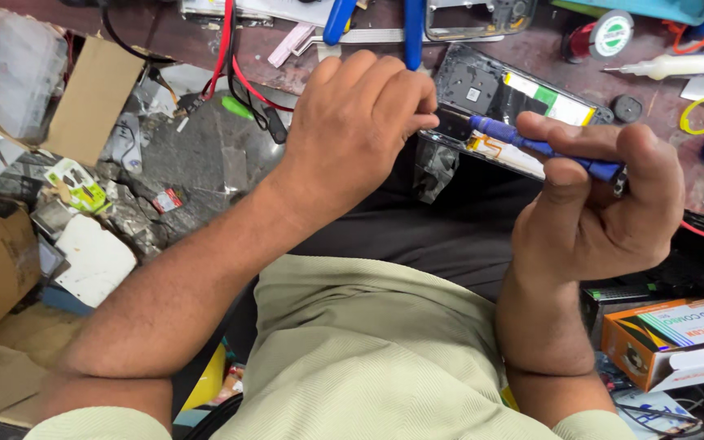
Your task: The person works on a disassembled smartphone at a cluttered repair bench, using a blue-handled screwdriver to pry and loosen the battery inside the phone body. They hold the phone steady with one hand while working the tool around the battery edge, occasionally repositioning the phone and adjusting the tool grip.
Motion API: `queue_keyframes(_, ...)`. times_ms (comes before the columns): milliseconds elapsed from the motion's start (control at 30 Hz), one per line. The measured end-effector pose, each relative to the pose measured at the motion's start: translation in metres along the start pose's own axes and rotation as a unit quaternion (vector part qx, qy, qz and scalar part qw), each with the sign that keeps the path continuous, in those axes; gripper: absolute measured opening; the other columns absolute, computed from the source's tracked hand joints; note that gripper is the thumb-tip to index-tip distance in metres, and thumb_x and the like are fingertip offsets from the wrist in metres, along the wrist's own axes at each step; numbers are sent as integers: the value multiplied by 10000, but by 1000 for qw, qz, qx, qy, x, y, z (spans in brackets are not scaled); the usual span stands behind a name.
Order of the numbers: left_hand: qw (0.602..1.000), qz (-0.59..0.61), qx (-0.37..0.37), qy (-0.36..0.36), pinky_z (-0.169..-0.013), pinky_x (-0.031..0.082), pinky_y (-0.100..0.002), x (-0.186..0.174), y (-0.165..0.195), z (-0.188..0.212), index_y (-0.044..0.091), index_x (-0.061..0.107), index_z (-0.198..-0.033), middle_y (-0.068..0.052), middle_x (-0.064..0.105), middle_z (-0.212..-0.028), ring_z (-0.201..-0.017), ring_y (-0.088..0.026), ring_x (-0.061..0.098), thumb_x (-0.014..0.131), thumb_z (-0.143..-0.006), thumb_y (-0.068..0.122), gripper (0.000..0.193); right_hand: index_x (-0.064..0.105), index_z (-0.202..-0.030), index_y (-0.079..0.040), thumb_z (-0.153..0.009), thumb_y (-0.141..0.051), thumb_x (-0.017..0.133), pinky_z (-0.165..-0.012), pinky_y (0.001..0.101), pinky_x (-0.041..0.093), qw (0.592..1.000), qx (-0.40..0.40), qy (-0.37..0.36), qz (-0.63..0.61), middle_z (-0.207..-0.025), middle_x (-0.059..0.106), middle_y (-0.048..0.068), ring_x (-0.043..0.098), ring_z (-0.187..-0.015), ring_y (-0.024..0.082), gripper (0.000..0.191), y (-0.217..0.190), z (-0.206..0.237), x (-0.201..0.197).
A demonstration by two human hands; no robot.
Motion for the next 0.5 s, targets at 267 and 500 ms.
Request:
queue_keyframes(267, 1000, -1, 3, 6, -784, 371, -397, -1, -1, 2, 123, 583, -1030, 13, 563, -965, -892, -206, 533, 722, -1011, 228, 175, 567, -1454, -81, -1123, -141, 769, -867, 446, 668, 999, -10, -26, 33, -1061, 691, 169, 697, -899, 255, 392, -2, -6, 8)
queue_keyframes(500, 999, -44, 30, -7, -766, 377, -372, 1, 5, 2, 125, 594, -1043, 5, 547, -943, -886, -192, 532, 693, -1021, 225, 142, 575, -1444, -71, -1118, -133, 777, -857, 436, 653, 993, -11, -81, 88, -1062, 688, 170, 690, -902, 256, 388, -11, -11, 13)
Point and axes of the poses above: each hand's wrist, its own z-axis away from the middle knuckle, its own x-axis out of the palm, y = z × x, the point moved 8 cm from there along -z, towards the middle knuckle
